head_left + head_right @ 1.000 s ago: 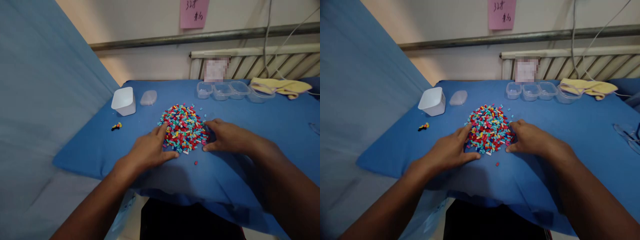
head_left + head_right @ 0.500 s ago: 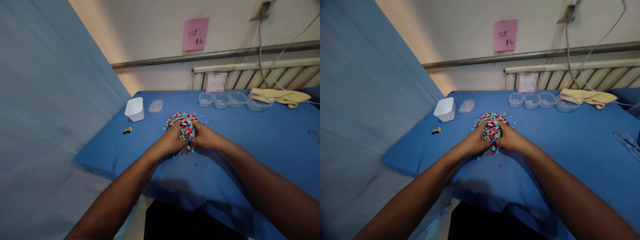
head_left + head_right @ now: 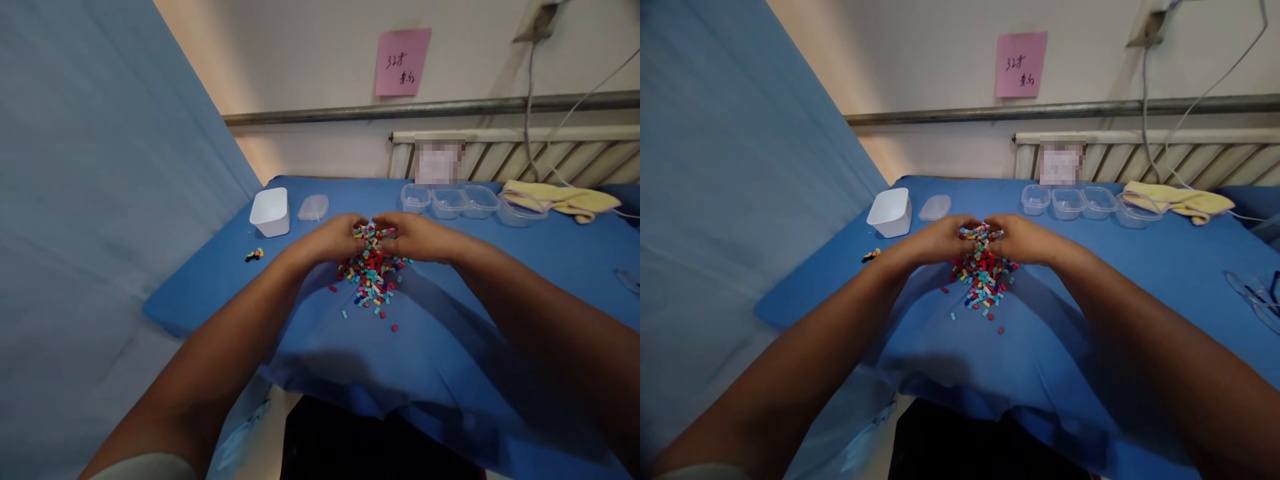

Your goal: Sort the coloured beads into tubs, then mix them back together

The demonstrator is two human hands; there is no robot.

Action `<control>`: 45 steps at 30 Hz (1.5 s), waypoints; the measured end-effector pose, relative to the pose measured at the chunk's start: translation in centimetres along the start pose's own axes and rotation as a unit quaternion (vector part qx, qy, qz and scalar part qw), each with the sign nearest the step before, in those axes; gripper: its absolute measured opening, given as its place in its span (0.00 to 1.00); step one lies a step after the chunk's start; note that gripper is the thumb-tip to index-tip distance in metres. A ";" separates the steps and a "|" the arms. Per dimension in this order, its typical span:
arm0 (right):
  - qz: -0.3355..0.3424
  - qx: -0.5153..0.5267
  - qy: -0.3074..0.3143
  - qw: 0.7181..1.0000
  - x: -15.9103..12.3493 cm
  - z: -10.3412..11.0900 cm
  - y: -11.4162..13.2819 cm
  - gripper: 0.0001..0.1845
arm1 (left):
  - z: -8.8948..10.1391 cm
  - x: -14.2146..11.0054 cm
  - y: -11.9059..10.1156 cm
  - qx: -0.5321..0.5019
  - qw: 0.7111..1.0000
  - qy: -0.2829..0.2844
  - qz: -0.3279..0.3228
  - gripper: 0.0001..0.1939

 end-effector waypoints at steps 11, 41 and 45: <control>-0.061 -0.072 -0.091 0.991 2.5 -1.3 -6.0 0.38 | -1.5 3.2 6.8 -0.071 0.992 -0.093 -0.050 0.34; 0.105 -0.140 -0.035 0.984 -10.5 -6.5 -2.5 0.64 | -4.7 -10.0 5.1 0.125 0.986 0.043 -0.106 0.58; 0.114 -0.170 -0.042 0.978 -7.2 -7.8 -1.1 0.65 | -4.9 -7.1 6.0 0.099 0.991 0.021 -0.085 0.57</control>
Point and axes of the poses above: each hand's wrist, its own x-axis towards the middle knuckle, its own z-axis out of the back of the hand, y = z × x, the point moved 4 cm from there along x, towards the middle knuckle, and after that the axes turned 10 degrees about -x, right-handed, at the moved point
